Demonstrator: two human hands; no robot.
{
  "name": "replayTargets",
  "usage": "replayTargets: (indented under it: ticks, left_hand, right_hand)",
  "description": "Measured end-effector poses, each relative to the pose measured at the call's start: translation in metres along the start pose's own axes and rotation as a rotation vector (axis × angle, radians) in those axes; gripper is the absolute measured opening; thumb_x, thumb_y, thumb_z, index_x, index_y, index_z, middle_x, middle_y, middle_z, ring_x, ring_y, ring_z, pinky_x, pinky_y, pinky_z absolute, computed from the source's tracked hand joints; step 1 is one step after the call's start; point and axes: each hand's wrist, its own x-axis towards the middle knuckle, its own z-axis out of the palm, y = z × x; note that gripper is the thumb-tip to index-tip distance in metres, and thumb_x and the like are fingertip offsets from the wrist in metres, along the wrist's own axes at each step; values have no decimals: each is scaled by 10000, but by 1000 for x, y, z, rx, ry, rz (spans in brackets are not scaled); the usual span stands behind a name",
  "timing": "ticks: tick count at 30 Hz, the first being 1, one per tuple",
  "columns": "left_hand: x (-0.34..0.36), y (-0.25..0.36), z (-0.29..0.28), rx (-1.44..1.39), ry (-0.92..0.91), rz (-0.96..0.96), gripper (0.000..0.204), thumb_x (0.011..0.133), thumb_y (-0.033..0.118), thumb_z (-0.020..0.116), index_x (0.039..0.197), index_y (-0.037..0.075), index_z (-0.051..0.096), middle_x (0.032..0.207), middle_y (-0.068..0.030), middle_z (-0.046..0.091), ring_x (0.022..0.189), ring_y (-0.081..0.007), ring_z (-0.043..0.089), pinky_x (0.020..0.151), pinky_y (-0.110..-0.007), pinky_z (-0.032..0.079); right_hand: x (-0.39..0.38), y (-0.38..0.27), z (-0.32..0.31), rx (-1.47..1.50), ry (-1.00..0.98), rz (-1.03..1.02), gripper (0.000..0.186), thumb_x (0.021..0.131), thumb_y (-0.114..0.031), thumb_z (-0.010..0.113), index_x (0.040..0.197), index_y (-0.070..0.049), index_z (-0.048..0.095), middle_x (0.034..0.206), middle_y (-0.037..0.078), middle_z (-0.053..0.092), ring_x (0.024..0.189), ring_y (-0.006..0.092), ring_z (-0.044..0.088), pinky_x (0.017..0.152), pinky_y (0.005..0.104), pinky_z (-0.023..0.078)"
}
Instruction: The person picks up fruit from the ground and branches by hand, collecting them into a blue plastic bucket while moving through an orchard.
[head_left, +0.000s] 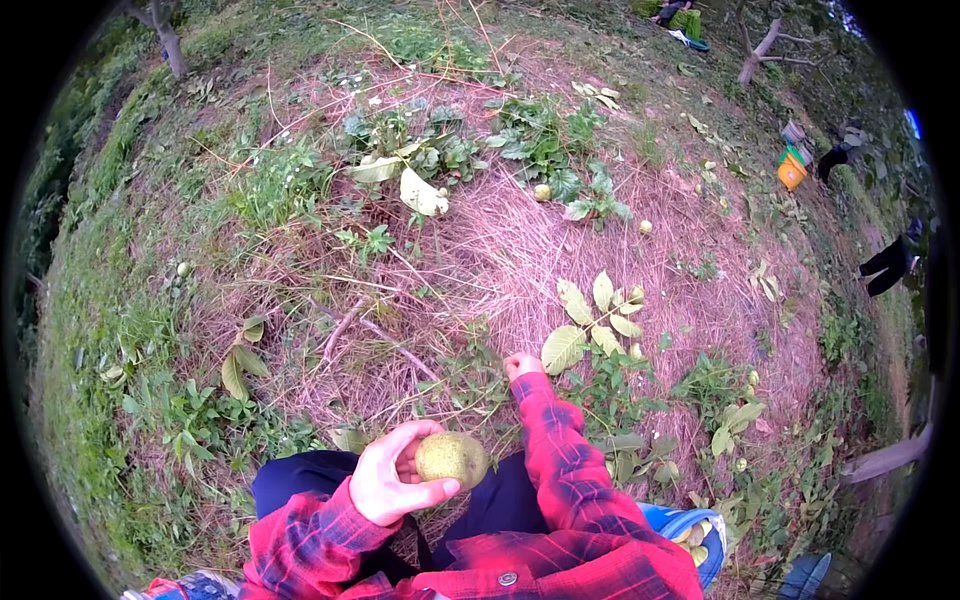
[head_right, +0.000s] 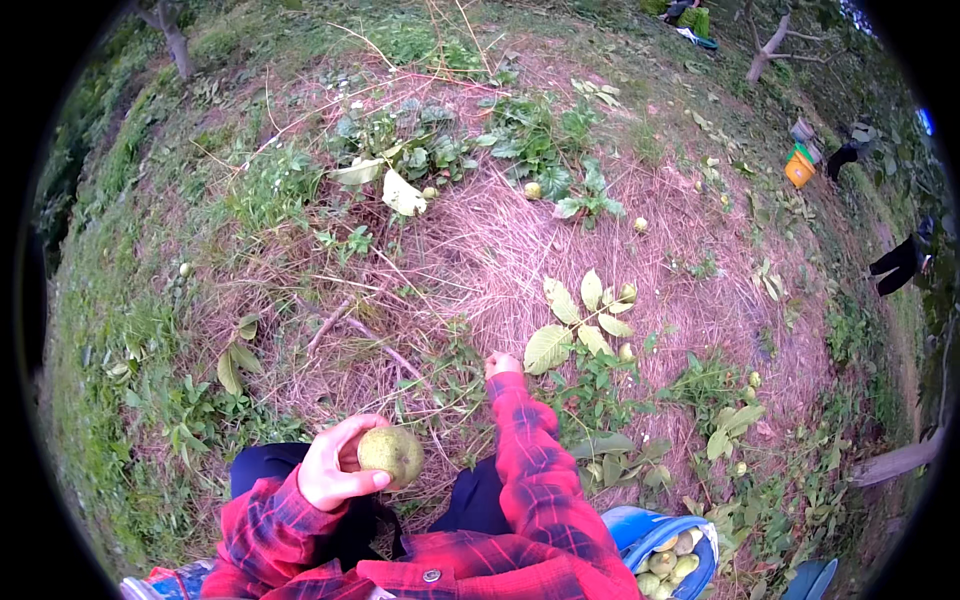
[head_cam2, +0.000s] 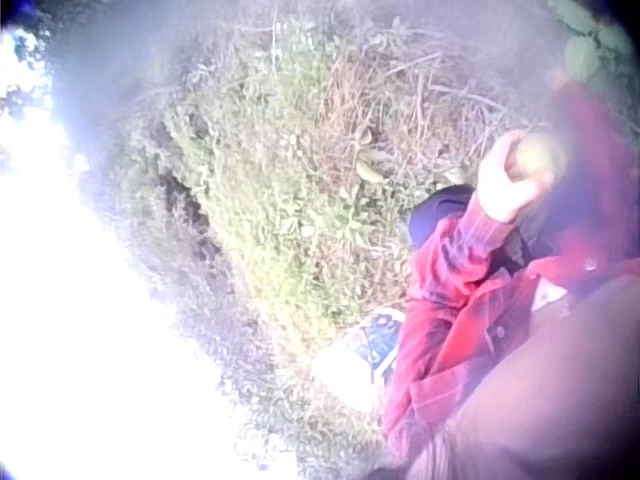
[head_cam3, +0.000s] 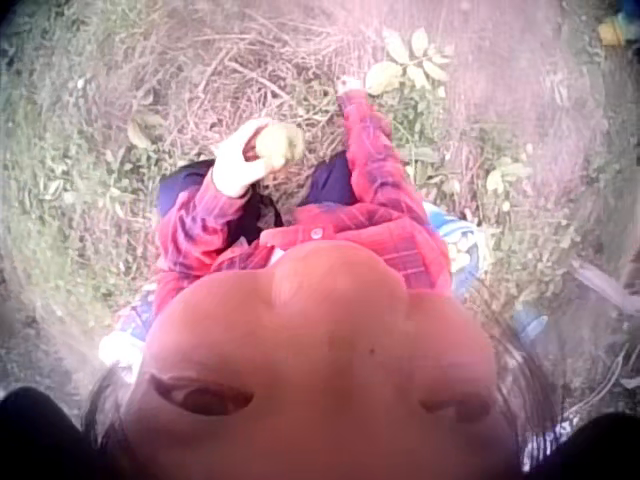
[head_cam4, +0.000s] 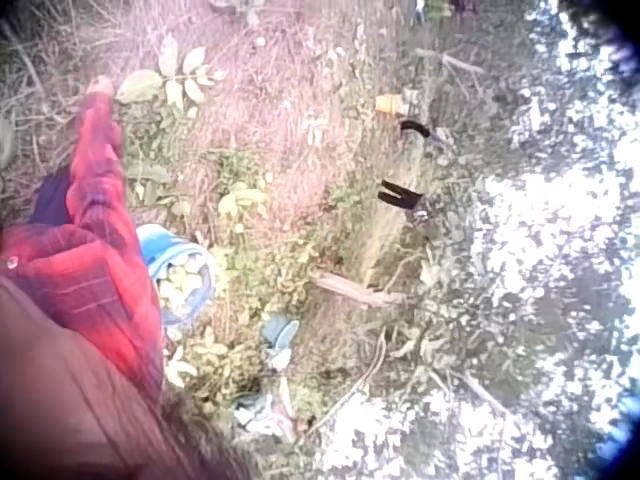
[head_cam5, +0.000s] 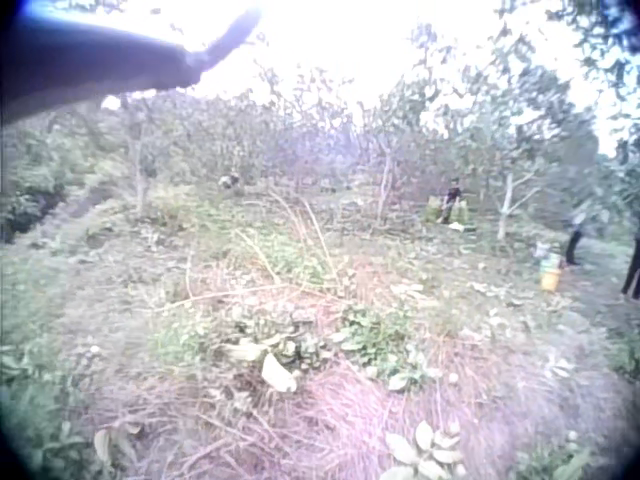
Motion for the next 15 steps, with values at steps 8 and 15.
replayTargets:
  ticks: [8, 15]
  left_hand:
    - [21, -6, -21, -149, 3, -36, 428, 638, 2, 585, 1004, -39, 368, 891, -81, 495, 806, -133, 497, 715, -253, 402]
    - [41, -3, -25, -206, 51, -170, 410, 685, 64, 527, 1026, -70, 343, 901, -147, 491, 791, -228, 521, 677, -333, 457]
  right_hand:
    - [45, 13, 54, -529, -532, -45, 400, 635, -167, 497, 1031, -195, 448, 1102, 55, 397, 1032, 294, 337, 863, 376, 272]
    - [41, -1, 53, -727, -563, 30, 355, 732, -138, 358, 1072, -237, 390, 1118, 66, 360, 985, 299, 369, 794, 388, 338]
